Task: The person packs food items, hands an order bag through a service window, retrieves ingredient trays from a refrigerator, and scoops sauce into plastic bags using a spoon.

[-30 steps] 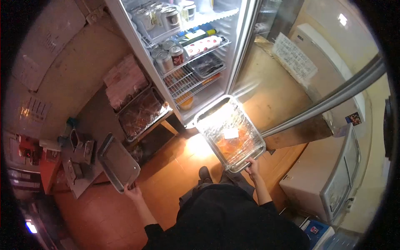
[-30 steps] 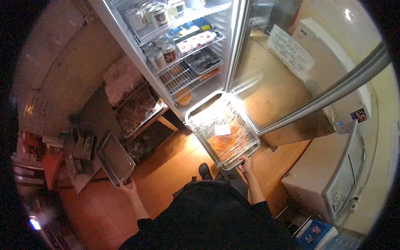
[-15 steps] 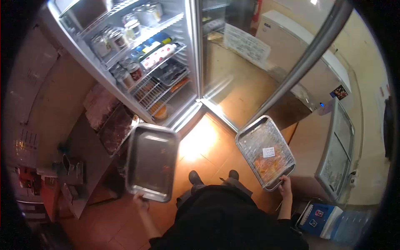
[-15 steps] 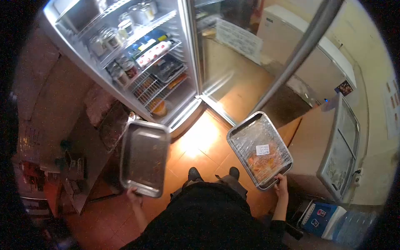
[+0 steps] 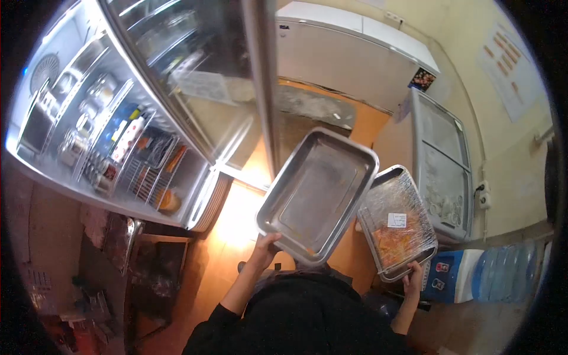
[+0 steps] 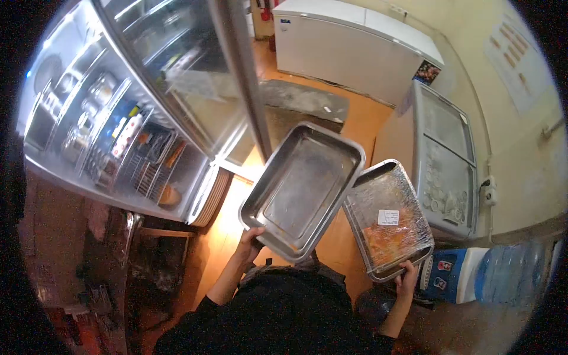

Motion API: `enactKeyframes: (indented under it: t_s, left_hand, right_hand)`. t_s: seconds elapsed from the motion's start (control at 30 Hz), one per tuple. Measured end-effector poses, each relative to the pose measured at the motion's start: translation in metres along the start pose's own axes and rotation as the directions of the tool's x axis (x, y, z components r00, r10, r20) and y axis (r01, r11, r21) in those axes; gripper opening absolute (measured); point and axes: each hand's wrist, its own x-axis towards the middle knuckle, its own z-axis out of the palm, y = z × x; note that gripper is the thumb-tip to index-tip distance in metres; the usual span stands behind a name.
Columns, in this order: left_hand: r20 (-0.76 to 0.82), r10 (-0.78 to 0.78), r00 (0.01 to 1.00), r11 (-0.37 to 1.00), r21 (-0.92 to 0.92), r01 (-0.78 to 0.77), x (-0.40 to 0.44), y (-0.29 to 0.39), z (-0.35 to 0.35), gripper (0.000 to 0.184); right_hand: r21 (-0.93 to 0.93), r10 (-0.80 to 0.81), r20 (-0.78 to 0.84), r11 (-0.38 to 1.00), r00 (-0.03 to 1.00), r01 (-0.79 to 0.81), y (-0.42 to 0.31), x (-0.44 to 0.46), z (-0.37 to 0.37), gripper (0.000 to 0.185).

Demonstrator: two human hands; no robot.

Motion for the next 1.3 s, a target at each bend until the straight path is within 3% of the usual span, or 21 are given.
enactKeyframes:
  t_s: [0.07, 0.17, 0.27, 0.4, 0.53, 0.67, 0.73, 0.8, 0.83, 1.0, 1.17, 1.2, 1.27, 1.3]
  left_hand:
    - [0.05, 0.052, 0.997, 0.998, 0.026, -0.053, 0.02, -0.005, 0.036, 0.046]
    - [0.028, 0.12, 0.992, 0.993, 0.001, -0.121, 0.056, -0.008, 0.075, 0.045]
    - [0.012, 0.233, 0.972, 0.972, -0.036, -0.233, 0.101, 0.005, 0.115, 0.044]
    - [0.021, 0.345, 0.939, 0.938, -0.033, -0.344, 0.166, 0.023, 0.144, 0.043]
    - [0.037, 0.26, 0.965, 0.965, -0.05, -0.258, 0.206, 0.03, 0.143, 0.04]
    - [-0.008, 0.316, 0.949, 0.947, -0.052, -0.316, 0.238, 0.021, 0.133, 0.042]
    - [-0.01, 0.319, 0.948, 0.947, -0.041, -0.319, 0.237, 0.022, 0.135, 0.047]
    - [0.069, 0.197, 0.978, 0.951, -0.257, -0.174, 0.222, 0.029, 0.142, 0.057]
    - [0.099, 0.226, 0.969, 0.939, -0.288, -0.189, 0.214, 0.03, 0.143, 0.062]
    - [0.085, 0.247, 0.965, 0.914, -0.352, -0.203, 0.203, 0.032, 0.141, 0.062]
    - [0.095, 0.272, 0.958, 0.885, -0.416, -0.211, 0.218, 0.026, 0.131, 0.057]
    - [0.101, 0.275, 0.956, 0.861, -0.467, -0.198, 0.225, 0.024, 0.125, 0.057]
    - [0.282, 0.276, 0.919, 0.828, -0.555, -0.079, 0.186, 0.043, 0.15, 0.06]
    - [0.202, 0.268, 0.942, 0.84, -0.528, -0.125, 0.178, 0.051, 0.158, 0.059]
  right_hand:
    - [0.037, -0.006, -0.072, 0.999, 0.997, 0.009, -0.013, 0.002, -0.01, 0.009]
    - [0.065, -0.165, -0.023, 0.984, 0.986, 0.166, -0.034, 0.008, -0.016, 0.018]
    - [0.107, -0.213, 0.051, 0.972, 0.976, 0.207, -0.062, 0.017, 0.009, 0.019]
    - [0.147, -0.137, 0.074, 0.981, 0.988, 0.125, -0.097, 0.034, 0.075, 0.017]
    - [0.233, -0.085, 0.254, 0.972, 0.964, 0.024, -0.115, 0.057, 0.141, 0.011]
    - [0.188, -0.209, 0.501, 0.973, 0.84, 0.13, -0.122, 0.086, 0.217, 0.017]
    - [0.193, -0.196, 0.481, 0.974, 0.855, 0.115, -0.119, 0.103, 0.263, 0.019]
    - [0.301, -0.123, 0.508, 0.953, 0.852, -0.041, -0.109, 0.12, 0.307, 0.019]
    - [0.301, -0.105, 0.534, 0.951, 0.839, -0.072, -0.106, 0.126, 0.325, 0.022]
    - [0.266, -0.084, 0.584, 0.959, 0.807, -0.093, -0.082, 0.133, 0.381, 0.03]
    - [0.262, -0.026, 0.627, 0.948, 0.779, -0.179, -0.078, 0.122, 0.386, 0.044]
    - [0.176, -0.013, 0.611, 0.977, 0.791, -0.119, -0.083, 0.119, 0.382, 0.046]
    - [-0.005, -0.048, 0.57, 0.998, 0.82, 0.063, -0.086, 0.124, 0.373, 0.048]
    - [-0.097, -0.099, 0.544, 0.979, 0.833, 0.18, -0.084, 0.129, 0.368, 0.049]
